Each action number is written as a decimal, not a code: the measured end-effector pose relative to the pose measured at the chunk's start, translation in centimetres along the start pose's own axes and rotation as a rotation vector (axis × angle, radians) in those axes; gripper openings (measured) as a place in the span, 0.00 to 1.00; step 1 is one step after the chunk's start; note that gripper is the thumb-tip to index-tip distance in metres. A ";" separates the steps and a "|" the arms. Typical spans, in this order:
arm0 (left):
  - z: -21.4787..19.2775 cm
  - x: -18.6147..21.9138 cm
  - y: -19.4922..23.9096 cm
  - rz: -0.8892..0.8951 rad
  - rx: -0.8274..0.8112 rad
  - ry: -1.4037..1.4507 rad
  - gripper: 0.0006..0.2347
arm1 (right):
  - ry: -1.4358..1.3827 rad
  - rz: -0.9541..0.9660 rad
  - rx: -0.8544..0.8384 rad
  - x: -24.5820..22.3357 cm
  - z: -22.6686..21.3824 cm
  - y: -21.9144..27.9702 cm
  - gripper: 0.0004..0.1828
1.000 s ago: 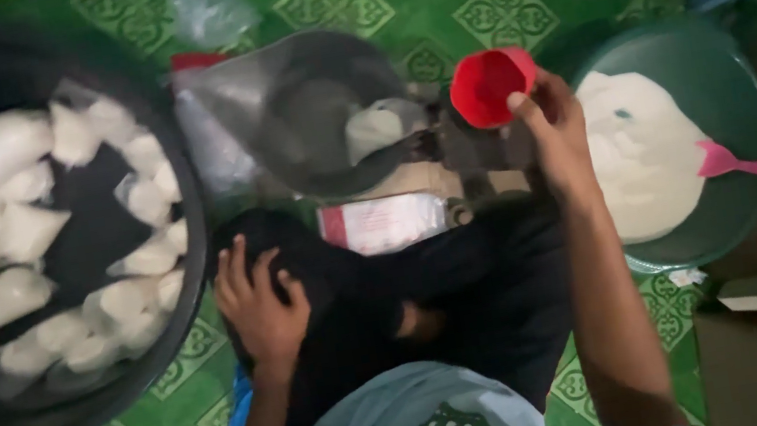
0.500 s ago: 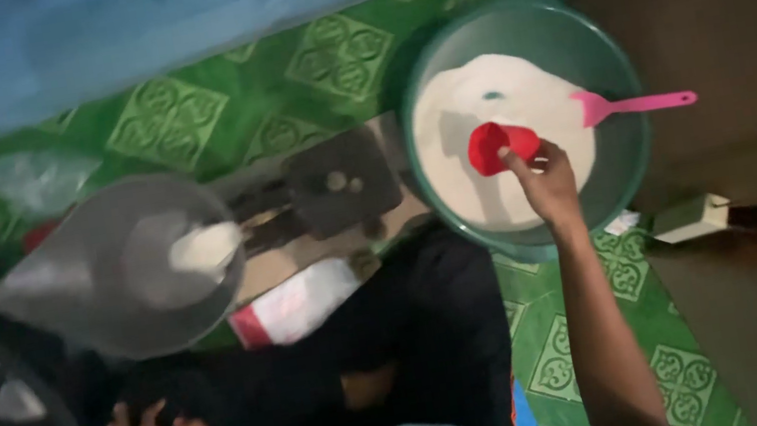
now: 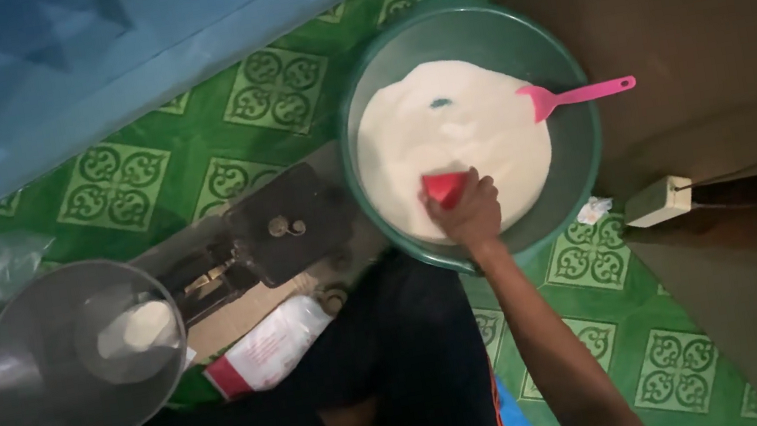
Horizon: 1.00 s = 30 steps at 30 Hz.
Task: Packaging white powder into small plastic bags by scooping, weighing, and storing them.
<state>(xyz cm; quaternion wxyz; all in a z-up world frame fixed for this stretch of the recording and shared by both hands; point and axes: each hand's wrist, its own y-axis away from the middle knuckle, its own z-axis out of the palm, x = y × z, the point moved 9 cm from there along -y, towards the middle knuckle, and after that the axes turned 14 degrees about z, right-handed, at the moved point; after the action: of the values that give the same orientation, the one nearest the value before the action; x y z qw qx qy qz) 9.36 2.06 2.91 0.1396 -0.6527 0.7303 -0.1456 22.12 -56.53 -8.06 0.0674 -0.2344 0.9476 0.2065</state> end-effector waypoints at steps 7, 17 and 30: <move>-1.8 -1.2 -1.0 -0.117 0.134 0.102 0.09 | 0.052 -0.042 0.077 2.4 -0.3 -1.6 0.55; -3.9 2.8 -13.8 -0.210 0.229 0.630 0.13 | -0.274 -0.661 -0.084 -15.0 -7.0 17.9 0.26; 10.6 3.8 -18.5 -0.434 -0.284 0.831 0.15 | 0.011 -0.775 -0.313 -26.4 3.3 26.9 0.22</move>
<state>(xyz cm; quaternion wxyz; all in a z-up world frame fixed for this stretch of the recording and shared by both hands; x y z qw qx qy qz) 30.01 -3.98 0.37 -0.2874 -0.6891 0.5840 -0.3185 32.78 -22.50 4.51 0.0988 -0.5823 0.7467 0.3060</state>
